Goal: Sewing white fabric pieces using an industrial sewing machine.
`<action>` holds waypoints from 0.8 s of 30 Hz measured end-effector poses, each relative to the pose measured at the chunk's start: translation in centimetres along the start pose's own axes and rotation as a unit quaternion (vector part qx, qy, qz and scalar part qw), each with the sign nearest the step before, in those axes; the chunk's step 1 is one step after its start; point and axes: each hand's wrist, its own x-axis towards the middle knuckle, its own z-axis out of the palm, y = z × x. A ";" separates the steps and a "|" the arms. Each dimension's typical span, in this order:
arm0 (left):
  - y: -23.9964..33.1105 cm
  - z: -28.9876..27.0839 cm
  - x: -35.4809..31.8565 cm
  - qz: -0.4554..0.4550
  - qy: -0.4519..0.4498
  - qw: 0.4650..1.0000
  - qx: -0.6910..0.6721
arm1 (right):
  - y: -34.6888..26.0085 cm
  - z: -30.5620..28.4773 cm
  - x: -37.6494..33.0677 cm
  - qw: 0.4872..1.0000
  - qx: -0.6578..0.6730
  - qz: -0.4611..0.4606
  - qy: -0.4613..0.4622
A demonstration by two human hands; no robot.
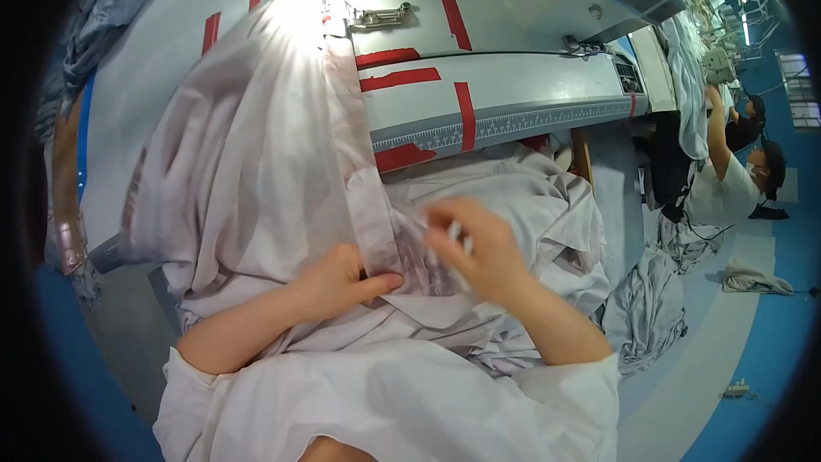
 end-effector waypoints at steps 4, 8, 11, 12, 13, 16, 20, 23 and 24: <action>1.0 0.5 -1.2 0.050 -0.103 0.979 0.167 | -0.9 3.3 3.9 0.921 0.345 0.150 -0.100; -0.3 -5.4 -5.6 0.204 0.287 0.915 0.197 | -1.6 2.3 2.2 0.928 0.262 0.204 -0.167; -3.2 -12.3 -5.1 0.032 0.526 0.652 0.545 | -1.0 2.8 0.4 0.931 0.238 0.200 -0.191; -4.1 -13.9 -5.3 0.030 0.529 0.649 0.546 | -1.5 2.7 0.4 0.931 0.238 0.196 -0.194; -5.1 -15.3 -5.3 0.056 0.540 0.701 0.463 | -2.0 2.4 0.7 0.927 0.239 0.207 -0.204; -5.5 -18.4 -4.1 0.084 0.533 0.756 0.371 | -2.2 2.4 0.4 0.927 0.247 0.209 -0.190; -5.8 -23.2 -2.2 0.090 0.540 0.748 0.375 | -2.2 2.6 0.8 0.935 0.192 0.209 -0.213; -6.1 -26.6 -0.9 0.099 0.539 0.746 0.379 | -2.1 2.6 1.1 0.935 0.180 0.204 -0.227; -6.1 -27.5 -0.2 0.095 0.547 0.748 0.362 | -2.3 2.4 1.2 0.939 0.177 0.190 -0.224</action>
